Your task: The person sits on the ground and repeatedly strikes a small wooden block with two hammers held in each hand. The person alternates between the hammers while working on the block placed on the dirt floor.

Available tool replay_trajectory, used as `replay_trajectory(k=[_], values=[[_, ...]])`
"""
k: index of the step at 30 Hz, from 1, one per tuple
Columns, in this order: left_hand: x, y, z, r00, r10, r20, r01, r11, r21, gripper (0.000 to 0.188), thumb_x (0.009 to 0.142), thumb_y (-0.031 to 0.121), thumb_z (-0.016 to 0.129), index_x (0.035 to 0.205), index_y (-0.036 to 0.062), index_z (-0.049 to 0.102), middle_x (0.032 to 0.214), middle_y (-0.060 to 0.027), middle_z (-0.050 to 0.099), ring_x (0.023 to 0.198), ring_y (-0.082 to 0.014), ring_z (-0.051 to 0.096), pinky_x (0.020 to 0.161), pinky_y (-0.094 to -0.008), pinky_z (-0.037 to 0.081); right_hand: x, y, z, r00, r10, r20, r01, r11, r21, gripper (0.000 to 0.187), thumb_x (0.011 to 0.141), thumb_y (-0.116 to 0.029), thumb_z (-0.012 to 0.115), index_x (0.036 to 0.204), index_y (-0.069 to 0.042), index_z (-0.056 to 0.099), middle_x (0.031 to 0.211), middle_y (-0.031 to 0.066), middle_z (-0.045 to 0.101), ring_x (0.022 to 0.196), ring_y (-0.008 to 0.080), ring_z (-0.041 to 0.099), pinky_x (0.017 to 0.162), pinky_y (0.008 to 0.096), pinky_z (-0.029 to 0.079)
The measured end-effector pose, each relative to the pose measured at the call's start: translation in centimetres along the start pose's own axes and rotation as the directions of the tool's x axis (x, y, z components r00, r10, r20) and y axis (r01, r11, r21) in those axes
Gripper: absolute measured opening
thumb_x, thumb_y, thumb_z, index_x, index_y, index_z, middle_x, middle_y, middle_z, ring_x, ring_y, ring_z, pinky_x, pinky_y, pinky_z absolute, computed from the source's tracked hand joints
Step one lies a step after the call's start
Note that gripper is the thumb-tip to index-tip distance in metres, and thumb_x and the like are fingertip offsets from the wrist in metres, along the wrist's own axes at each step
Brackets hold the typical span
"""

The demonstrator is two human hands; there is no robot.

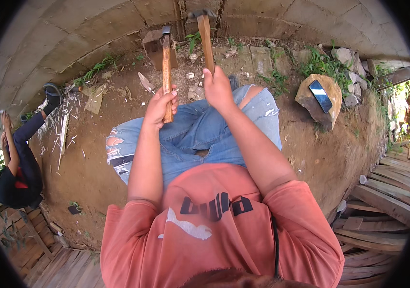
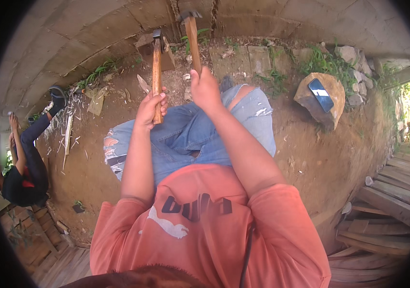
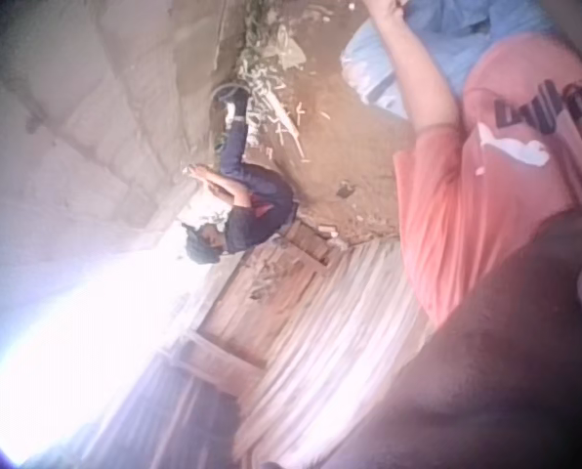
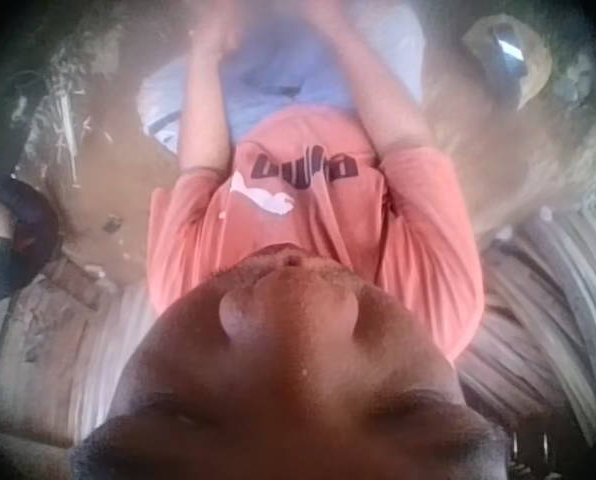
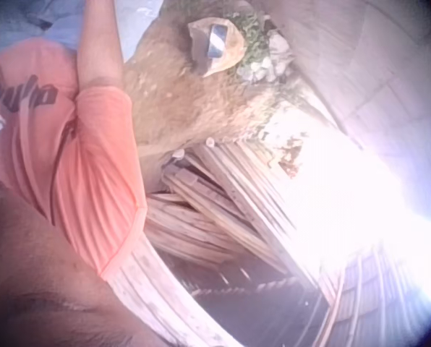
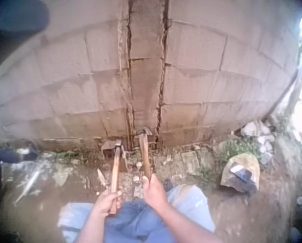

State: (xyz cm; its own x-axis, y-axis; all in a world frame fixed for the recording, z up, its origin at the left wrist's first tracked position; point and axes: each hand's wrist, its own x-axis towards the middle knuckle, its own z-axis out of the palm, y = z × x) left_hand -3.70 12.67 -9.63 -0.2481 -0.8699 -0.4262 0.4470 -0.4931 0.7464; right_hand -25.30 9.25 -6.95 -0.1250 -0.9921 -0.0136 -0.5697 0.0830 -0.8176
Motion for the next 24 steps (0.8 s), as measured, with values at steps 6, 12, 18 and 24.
replay_trajectory(k=[6,12,18,24], values=[[0.1,0.2,0.4,1.0,0.001,0.004,-0.001,1.0,0.013,0.031,0.103,0.014,0.064,0.131,0.0069,0.054,0.082,-0.0023,0.053,0.063,-0.0118,0.054,0.054,-0.0272,0.046,-1.1,3.6,2.1,0.982,0.019,0.19,0.019,0.98,-0.196,0.033,0.107,-0.029,0.056,0.112,0.003,0.06,0.098,0.0292,0.072,0.094,0.0505,0.069,0.086,0.059,0.053],[0.2,0.1,0.5,1.0,0.013,0.0,-0.013,1.0,0.001,0.031,0.103,0.014,0.063,0.132,0.0067,0.053,0.081,-0.0026,0.053,0.063,-0.012,0.054,0.054,-0.0274,0.046,-0.5,3.0,0.7,0.987,0.095,0.126,-0.087,0.994,-0.07,0.035,0.107,-0.031,0.058,0.111,0.004,0.059,0.096,0.0318,0.07,0.092,0.051,0.069,0.082,0.0574,0.053],[0.3,-0.2,0.3,1.0,0.007,-0.006,-0.007,1.0,0.008,0.032,0.102,0.013,0.063,0.132,0.0067,0.052,0.081,-0.0025,0.053,0.064,-0.0123,0.054,0.054,-0.0276,0.046,-0.6,-0.3,0.7,0.999,0.032,0.006,-0.032,0.999,0.009,0.036,0.107,-0.031,0.059,0.112,0.004,0.057,0.097,0.0322,0.07,0.093,0.0513,0.069,0.082,0.057,0.053],[0.2,-0.1,0.2,1.0,0.022,-0.015,-0.022,1.0,0.005,0.034,0.101,0.014,0.064,0.132,0.0067,0.052,0.081,-0.0025,0.053,0.063,-0.0122,0.054,0.054,-0.0279,0.046,0.7,5.4,1.7,0.964,0.1,0.245,-0.038,0.968,-0.246,0.04,0.108,-0.035,0.056,0.108,0.004,0.064,0.1,0.0302,0.072,0.096,0.0503,0.069,0.086,0.0561,0.053]])
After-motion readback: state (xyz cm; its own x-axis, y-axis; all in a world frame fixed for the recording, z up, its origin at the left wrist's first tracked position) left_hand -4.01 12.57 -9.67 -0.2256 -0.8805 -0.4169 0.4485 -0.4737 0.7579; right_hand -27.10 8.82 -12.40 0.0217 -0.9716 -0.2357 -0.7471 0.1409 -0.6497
